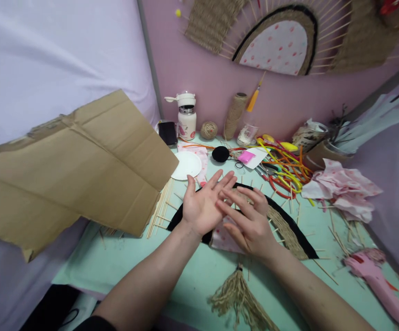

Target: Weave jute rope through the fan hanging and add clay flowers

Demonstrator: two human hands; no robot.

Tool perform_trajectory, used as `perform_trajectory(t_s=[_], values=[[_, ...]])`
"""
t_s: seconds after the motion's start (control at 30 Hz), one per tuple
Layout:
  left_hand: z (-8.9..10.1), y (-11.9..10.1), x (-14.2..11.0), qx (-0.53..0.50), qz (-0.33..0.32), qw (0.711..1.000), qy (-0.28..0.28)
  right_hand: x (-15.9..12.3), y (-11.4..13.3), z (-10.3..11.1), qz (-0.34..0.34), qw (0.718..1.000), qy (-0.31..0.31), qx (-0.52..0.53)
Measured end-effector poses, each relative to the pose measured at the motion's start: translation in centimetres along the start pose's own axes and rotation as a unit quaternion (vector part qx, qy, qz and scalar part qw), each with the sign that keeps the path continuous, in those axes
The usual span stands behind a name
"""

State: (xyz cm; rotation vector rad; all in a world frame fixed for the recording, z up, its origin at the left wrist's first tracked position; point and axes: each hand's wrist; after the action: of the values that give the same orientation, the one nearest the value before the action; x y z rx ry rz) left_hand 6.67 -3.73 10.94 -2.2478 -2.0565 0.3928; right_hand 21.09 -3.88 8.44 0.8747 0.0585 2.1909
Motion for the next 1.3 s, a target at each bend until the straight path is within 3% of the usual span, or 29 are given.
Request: perform_trajectory(t_s=[0.07, 0.17, 0.3, 0.47, 0.6, 0.8, 0.97, 1.07, 1.2, 1.3], values=[[0.1, 0.1, 0.0, 0.002, 0.016, 1.0, 0.002, 0.1, -0.1, -0.1, -0.026, 1.0, -0.002, -0.01], [0.4, 0.5, -0.1, 0.003, 0.06, 0.998, 0.012, 0.1, 0.0, -0.2, 0.001, 0.999, 0.033, 0.0], [0.8, 0.7, 0.0, -0.007, 0.03, 0.999, 0.026, 0.0, -0.1, -0.1, 0.014, 0.998, 0.045, 0.042], [1.2, 0.6, 0.2, 0.019, 0.048, 0.998, 0.019, 0.3, -0.3, 0.2, -0.014, 0.993, 0.006, 0.114], [1.3, 0.8, 0.2, 0.031, 0.042, 0.998, 0.021, 0.6, 0.0, 0.4, -0.086, 0.985, -0.047, 0.141], [0.8, 1.3, 0.1, 0.042, 0.014, 0.999, -0.018, 0.7, 0.2, 0.2, -0.113, 0.986, 0.016, 0.124], [0.7, 1.5, 0.2, 0.049, 0.018, 0.998, -0.024, 0.6, 0.1, -0.1, -0.132, 0.982, 0.02, 0.131], [0.8, 1.5, 0.3, 0.068, 0.016, 0.997, -0.034, 0.8, -1.2, 1.1, -0.15, 0.98, -0.013, 0.128], [0.9, 1.6, 0.3, 0.101, -0.017, 0.993, -0.06, 0.6, -5.3, 3.5, -0.229, 0.961, -0.149, 0.046], [0.9, 1.8, 0.2, 0.105, -0.015, 0.992, -0.074, -0.1, -8.2, 3.8, -0.264, 0.953, -0.149, -0.012]])
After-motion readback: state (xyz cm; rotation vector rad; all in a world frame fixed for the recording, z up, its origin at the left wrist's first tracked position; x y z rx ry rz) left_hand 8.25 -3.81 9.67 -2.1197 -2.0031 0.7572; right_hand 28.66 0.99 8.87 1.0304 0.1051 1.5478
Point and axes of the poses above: each hand's wrist, its own x-axis towards the middle knuckle, its own z-axis out of the back of the hand, y = z × x, and after that the axes turned 11 degrees about -z, right-handed
